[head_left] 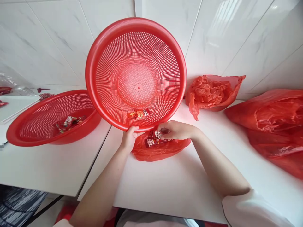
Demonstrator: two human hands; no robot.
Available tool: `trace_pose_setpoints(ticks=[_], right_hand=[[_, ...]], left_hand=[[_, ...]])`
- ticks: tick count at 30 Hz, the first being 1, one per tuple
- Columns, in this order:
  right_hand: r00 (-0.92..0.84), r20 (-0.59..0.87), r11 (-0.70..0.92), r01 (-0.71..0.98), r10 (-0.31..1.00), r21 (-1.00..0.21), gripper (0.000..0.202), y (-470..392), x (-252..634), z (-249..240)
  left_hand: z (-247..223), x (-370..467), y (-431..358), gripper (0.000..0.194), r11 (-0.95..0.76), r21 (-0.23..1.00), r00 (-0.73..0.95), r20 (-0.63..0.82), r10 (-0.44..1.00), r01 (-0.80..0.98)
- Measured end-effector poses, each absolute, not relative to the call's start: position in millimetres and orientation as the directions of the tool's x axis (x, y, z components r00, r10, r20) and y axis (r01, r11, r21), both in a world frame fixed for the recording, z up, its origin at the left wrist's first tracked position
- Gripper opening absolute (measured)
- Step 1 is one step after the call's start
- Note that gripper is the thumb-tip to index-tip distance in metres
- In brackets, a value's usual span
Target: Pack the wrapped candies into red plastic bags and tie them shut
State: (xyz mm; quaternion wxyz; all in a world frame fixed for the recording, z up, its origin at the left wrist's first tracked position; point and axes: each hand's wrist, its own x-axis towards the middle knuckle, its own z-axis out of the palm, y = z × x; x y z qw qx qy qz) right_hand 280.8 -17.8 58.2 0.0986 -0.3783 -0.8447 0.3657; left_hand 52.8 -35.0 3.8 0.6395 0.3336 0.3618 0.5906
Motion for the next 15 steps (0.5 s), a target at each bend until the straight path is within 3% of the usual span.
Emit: trace_pose_setpoints(ticks=[3, 6, 10, 13, 15], right_hand=[[-0.720, -0.204, 0.469, 0.612, 0.663, -0.637, 0.011, -18.1, 277.1, 56.1], [-0.721, -0.197, 0.408, 0.571, 0.665, -0.712, 0.016, -18.4, 275.7, 58.2], [-0.601, 0.051, 0.436, 0.516, 0.798, -0.737, 0.016, -17.9, 272.0, 59.5], [-0.512, 0.255, 0.534, 0.524, 0.820, -0.663, 0.017, -15.3, 266.4, 52.6], [-0.493, 0.347, 0.595, 0.550, 0.798, -0.586, 0.028, -13.0, 262.6, 44.9]], left_hand=[[3.0, 51.2, -33.5, 0.028, 0.052, 0.851, 0.028, -0.045, 0.999, -0.523], [1.8, 51.7, -33.1, 0.029, 0.063, 0.845, 0.030, -0.055, 0.998, -0.532], [2.5, 56.7, -36.4, 0.034, 0.108, 0.842, 0.089, -0.072, 0.993, -0.529], [3.6, 63.0, -43.5, 0.038, 0.140, 0.851, 0.144, -0.077, 0.987, -0.506], [2.7, 67.1, -49.1, 0.041, 0.160, 0.855, 0.190, -0.074, 0.979, -0.493]])
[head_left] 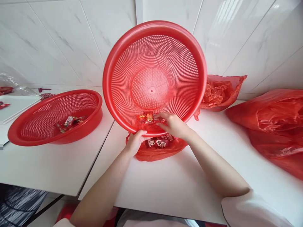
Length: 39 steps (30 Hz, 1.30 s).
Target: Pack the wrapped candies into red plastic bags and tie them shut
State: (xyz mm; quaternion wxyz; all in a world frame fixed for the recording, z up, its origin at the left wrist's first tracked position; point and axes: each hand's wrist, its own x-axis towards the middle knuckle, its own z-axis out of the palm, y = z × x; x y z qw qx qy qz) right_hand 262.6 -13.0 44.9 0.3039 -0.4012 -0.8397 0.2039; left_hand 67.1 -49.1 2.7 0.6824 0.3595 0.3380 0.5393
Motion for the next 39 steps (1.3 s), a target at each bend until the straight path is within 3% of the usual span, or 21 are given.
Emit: trace_pose_setpoints(ticks=[3, 6, 12, 16, 20, 24, 29, 33, 36, 39], right_hand=[[-0.551, 0.361, 0.655, 0.563, 0.752, -0.504, 0.053, -10.6, 258.1, 34.3], [-0.593, 0.319, 0.661, 0.546, 0.739, -0.516, 0.048, -10.2, 255.0, 29.6], [-0.362, 0.319, 0.466, 0.463, 0.876, -0.754, 0.036, -5.2, 256.9, 30.3], [-0.298, 0.174, 0.248, 0.233, 0.939, -0.940, 0.035, 3.7, 262.1, 27.4], [-0.329, 0.100, 0.114, 0.023, 0.939, -0.993, 0.036, 4.9, 262.0, 29.0], [-0.384, 0.032, 0.017, -0.041, 0.923, -0.999, 0.040, -1.2, 260.4, 38.9], [-0.419, 0.015, 0.017, 0.002, 0.908, -1.000, 0.040, -6.6, 266.3, 50.3], [-0.632, 0.001, 0.125, 0.151, 0.775, -0.981, 0.038, -12.1, 274.0, 56.3], [-0.739, -0.021, 0.353, 0.346, 0.673, -0.869, 0.031, -16.4, 275.3, 55.7], [-0.651, -0.010, 0.482, 0.572, 0.759, -0.663, 0.033, -18.4, 273.6, 49.2]], left_hand=[[-2.6, 70.5, -54.8, 0.042, 0.181, 0.875, 0.239, -0.078, 0.968, -0.448], [-11.2, 69.9, -54.9, 0.040, 0.191, 0.904, 0.238, -0.104, 0.966, -0.381], [-18.5, 65.2, -48.1, 0.033, 0.170, 0.917, 0.188, -0.106, 0.976, -0.361], [-14.5, 64.6, -46.1, 0.027, 0.201, 0.888, 0.175, -0.139, 0.975, -0.414], [-9.9, 63.6, -45.2, 0.025, 0.206, 0.846, 0.219, -0.108, 0.970, -0.492], [-8.2, 59.3, -41.2, 0.019, 0.200, 0.833, 0.191, -0.115, 0.975, -0.516], [-7.1, 49.6, -32.3, 0.021, 0.157, 0.836, 0.139, -0.097, 0.985, -0.526], [-2.8, 42.7, -28.3, 0.021, 0.111, 0.852, 0.059, -0.094, 0.994, -0.511], [3.0, 41.2, -28.8, 0.032, 0.057, 0.859, 0.021, -0.054, 0.998, -0.508], [7.0, 42.5, -30.1, 0.037, 0.033, 0.862, -0.010, -0.044, 0.999, -0.506]])
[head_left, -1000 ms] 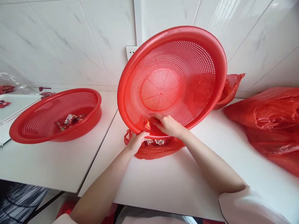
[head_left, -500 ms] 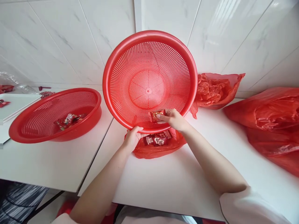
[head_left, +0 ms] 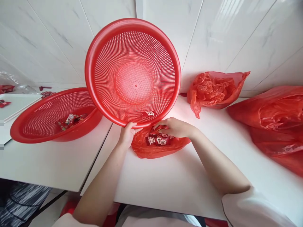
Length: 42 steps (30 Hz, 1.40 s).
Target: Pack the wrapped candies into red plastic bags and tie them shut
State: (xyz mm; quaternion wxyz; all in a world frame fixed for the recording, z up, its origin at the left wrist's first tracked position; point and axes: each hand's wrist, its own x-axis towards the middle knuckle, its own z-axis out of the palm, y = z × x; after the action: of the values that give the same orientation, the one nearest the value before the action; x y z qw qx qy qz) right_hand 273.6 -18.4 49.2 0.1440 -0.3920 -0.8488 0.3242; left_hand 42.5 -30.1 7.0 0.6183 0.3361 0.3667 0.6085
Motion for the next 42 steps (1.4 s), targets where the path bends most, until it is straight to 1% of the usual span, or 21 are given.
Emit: trace_pose_setpoints(ticks=[3, 5, 6, 8, 10, 12, 14, 16, 18, 19, 21, 23, 24, 26, 27, 29, 32, 34, 36, 39, 42], right_hand=[[-0.546, -0.027, 0.463, 0.735, 0.838, -0.496, 0.039, -19.8, 274.8, 43.6], [-0.517, -0.063, 0.444, 0.786, 0.853, -0.430, 0.042, -21.5, 277.5, 44.7], [-0.507, -0.077, 0.436, 0.801, 0.859, -0.410, 0.039, -22.6, 278.7, 46.8], [-0.480, -0.055, 0.420, 0.811, 0.875, -0.408, 0.025, -24.5, 279.4, 52.6], [-0.459, 0.038, 0.426, 0.789, 0.888, -0.443, 0.016, -25.2, 277.2, 57.6], [-0.440, 0.171, 0.466, 0.752, 0.881, -0.466, 0.014, -24.2, 273.2, 58.9], [-0.436, 0.256, 0.505, 0.745, 0.863, -0.436, 0.025, -21.6, 269.3, 56.1], [-0.468, 0.241, 0.526, 0.761, 0.850, -0.380, 0.036, -17.9, 266.7, 50.7], [-0.482, 0.183, 0.514, 0.779, 0.857, -0.359, 0.029, -13.4, 265.9, 44.9], [-0.466, 0.172, 0.495, 0.787, 0.868, -0.369, 0.025, -10.9, 266.0, 42.4], [-0.396, 0.213, 0.450, 0.782, 0.893, -0.431, 0.025, -5.6, 267.2, 38.4], [-0.304, 0.260, 0.400, 0.718, 0.916, -0.570, 0.029, -0.4, 269.2, 36.1], [-0.273, 0.259, 0.376, 0.647, 0.927, -0.663, 0.031, 1.6, 270.3, 35.8], [-0.255, 0.202, 0.299, 0.437, 0.946, -0.848, 0.033, 3.9, 272.1, 36.7], [-0.272, 0.159, 0.247, 0.329, 0.949, -0.912, 0.035, 4.0, 272.8, 38.0], [-0.335, 0.084, 0.152, 0.182, 0.938, -0.972, 0.037, 1.9, 273.4, 42.2], [-0.427, 0.006, 0.077, 0.148, 0.904, -0.986, 0.037, -4.2, 273.4, 49.3], [-0.509, -0.058, 0.045, 0.187, 0.859, -0.981, 0.034, -8.6, 273.4, 52.2], [-0.605, -0.129, 0.050, 0.271, 0.786, -0.961, 0.030, -12.2, 273.1, 52.3], [-0.662, -0.158, 0.204, 0.435, 0.733, -0.877, 0.022, -16.7, 269.9, 48.2], [-0.644, -0.062, 0.401, 0.546, 0.762, -0.736, 0.015, -21.4, 263.1, 43.5]], left_hand=[[6.9, 44.2, -30.8, 0.038, 0.028, 0.863, -0.013, -0.040, 0.999, -0.504], [5.3, 45.1, -31.3, 0.038, 0.027, 0.863, -0.010, -0.037, 0.999, -0.504], [4.6, 45.6, -31.8, 0.038, 0.028, 0.864, -0.004, -0.035, 0.999, -0.503], [3.5, 47.4, -33.4, 0.034, 0.041, 0.868, 0.016, -0.038, 0.999, -0.495], [3.2, 50.3, -35.8, 0.029, 0.069, 0.874, 0.046, -0.053, 0.998, -0.481], [3.0, 54.3, -38.6, 0.026, 0.113, 0.874, 0.096, -0.077, 0.992, -0.473], [2.1, 58.3, -41.3, 0.026, 0.164, 0.863, 0.164, -0.095, 0.982, -0.477], [0.4, 61.7, -43.5, 0.028, 0.203, 0.847, 0.223, -0.103, 0.969, -0.492], [-1.7, 63.9, -45.0, 0.029, 0.220, 0.834, 0.255, -0.099, 0.962, -0.506], [-2.7, 64.4, -45.4, 0.029, 0.224, 0.831, 0.263, -0.097, 0.960, -0.509], [-4.4, 64.7, -45.7, 0.028, 0.226, 0.830, 0.267, -0.097, 0.959, -0.509], [-5.6, 64.3, -45.2, 0.028, 0.225, 0.830, 0.260, -0.100, 0.960, -0.510], [-5.9, 64.0, -44.7, 0.027, 0.222, 0.830, 0.254, -0.101, 0.962, -0.511], [-5.8, 63.3, -43.7, 0.027, 0.213, 0.833, 0.231, -0.106, 0.967, -0.510], [-5.3, 63.0, -43.1, 0.027, 0.208, 0.835, 0.217, -0.109, 0.970, -0.509], [-3.8, 62.0, -41.9, 0.028, 0.193, 0.842, 0.189, -0.111, 0.976, -0.504], [-2.3, 58.4, -38.8, 0.029, 0.169, 0.846, 0.168, -0.095, 0.981, -0.506], [-2.6, 54.4, -35.7, 0.023, 0.156, 0.848, 0.148, -0.093, 0.985, -0.507], [-3.4, 49.8, -32.2, 0.019, 0.132, 0.850, 0.099, -0.095, 0.991, -0.509], [-3.0, 43.5, -27.9, 0.018, 0.059, 0.851, 0.020, -0.057, 0.998, -0.521], [-0.4, 39.2, -25.8, 0.019, 0.015, 0.853, -0.003, -0.019, 1.000, -0.522]])
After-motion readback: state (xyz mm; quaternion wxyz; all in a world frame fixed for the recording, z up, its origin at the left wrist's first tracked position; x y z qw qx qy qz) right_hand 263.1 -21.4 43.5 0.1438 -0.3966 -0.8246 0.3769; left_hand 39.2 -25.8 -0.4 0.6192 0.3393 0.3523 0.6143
